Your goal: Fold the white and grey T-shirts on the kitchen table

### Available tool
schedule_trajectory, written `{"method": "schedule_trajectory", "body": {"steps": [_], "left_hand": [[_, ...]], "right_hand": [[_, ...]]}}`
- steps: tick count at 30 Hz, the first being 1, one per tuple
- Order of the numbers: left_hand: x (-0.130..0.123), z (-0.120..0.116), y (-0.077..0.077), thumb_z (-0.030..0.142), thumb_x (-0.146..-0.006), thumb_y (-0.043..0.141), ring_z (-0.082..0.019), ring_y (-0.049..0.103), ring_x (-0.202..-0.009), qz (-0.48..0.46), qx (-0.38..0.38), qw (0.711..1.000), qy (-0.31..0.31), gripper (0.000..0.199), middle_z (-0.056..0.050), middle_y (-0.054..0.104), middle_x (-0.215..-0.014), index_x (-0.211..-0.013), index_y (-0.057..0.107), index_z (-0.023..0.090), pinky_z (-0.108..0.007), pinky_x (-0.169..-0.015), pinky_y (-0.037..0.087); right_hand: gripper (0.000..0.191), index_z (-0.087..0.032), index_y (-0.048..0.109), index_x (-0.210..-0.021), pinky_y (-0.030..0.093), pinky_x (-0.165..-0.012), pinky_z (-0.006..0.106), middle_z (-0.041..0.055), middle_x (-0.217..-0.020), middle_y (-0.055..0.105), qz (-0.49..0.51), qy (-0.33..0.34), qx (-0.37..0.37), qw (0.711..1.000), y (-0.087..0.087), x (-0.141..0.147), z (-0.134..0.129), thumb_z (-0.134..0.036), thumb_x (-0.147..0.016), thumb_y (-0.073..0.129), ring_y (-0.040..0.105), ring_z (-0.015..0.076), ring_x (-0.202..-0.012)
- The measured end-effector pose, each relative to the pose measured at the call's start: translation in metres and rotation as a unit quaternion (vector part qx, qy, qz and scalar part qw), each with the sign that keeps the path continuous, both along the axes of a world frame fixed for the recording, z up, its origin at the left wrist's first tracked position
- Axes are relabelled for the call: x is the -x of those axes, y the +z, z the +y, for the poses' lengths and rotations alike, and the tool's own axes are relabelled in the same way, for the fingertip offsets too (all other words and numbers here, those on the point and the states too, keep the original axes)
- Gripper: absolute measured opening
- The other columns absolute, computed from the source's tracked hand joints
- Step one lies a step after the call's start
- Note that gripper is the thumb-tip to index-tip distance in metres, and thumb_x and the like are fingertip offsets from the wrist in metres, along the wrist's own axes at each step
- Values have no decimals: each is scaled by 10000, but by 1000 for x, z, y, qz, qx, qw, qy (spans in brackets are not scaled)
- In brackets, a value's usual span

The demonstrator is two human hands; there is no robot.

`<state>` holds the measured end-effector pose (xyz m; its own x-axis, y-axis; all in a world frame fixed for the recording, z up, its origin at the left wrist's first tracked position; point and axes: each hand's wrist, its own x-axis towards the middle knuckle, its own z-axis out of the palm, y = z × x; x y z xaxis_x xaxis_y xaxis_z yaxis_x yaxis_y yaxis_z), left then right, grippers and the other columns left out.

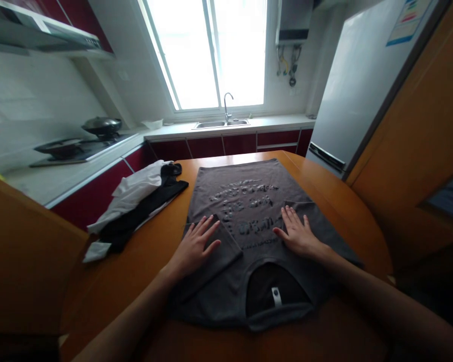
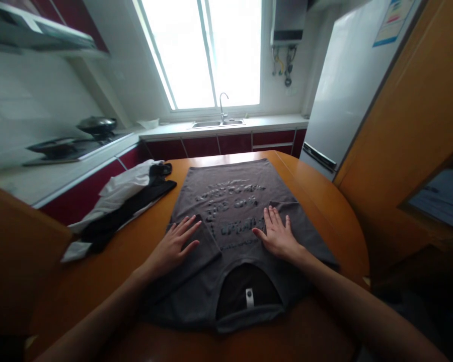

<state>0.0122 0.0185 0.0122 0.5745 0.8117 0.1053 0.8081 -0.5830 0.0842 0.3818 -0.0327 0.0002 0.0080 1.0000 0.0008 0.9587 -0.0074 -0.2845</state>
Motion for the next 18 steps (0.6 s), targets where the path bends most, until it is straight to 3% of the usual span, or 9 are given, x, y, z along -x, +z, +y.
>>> {"method": "schedule_trajectory", "body": {"steps": [4,11,18], "left_hand": [[7,11,-2,617,-1012,305,-308,157,-1530,17,-1,999,40,646,-57,204,-1650,-1561,338,279,-577,-1214,186],[9,11,-7,641,-1007,279,-301,148,-1531,32,19,998,46,674,-59,168,-1653,-1572,305,275,-570,-1220,140],[8,10,-5,653,-1002,269,-295,146,-1533,34,30,998,51,685,-52,167,-1655,-1572,309,275,-561,-1223,127]], "right_hand": [[817,-147,105,-1617,50,-1213,602,106,-1675,60,-5,-54,-77,996,4,-11,11,-657,-984,177,46,276,-1546],[819,-93,227,-1590,56,-1201,626,153,-1663,127,-30,-71,9,997,-13,-16,15,-644,-985,233,77,296,-1542],[838,-117,176,-1605,44,-1198,627,147,-1670,77,-24,-74,-15,997,-7,-18,20,-674,-979,197,48,289,-1544]]}}
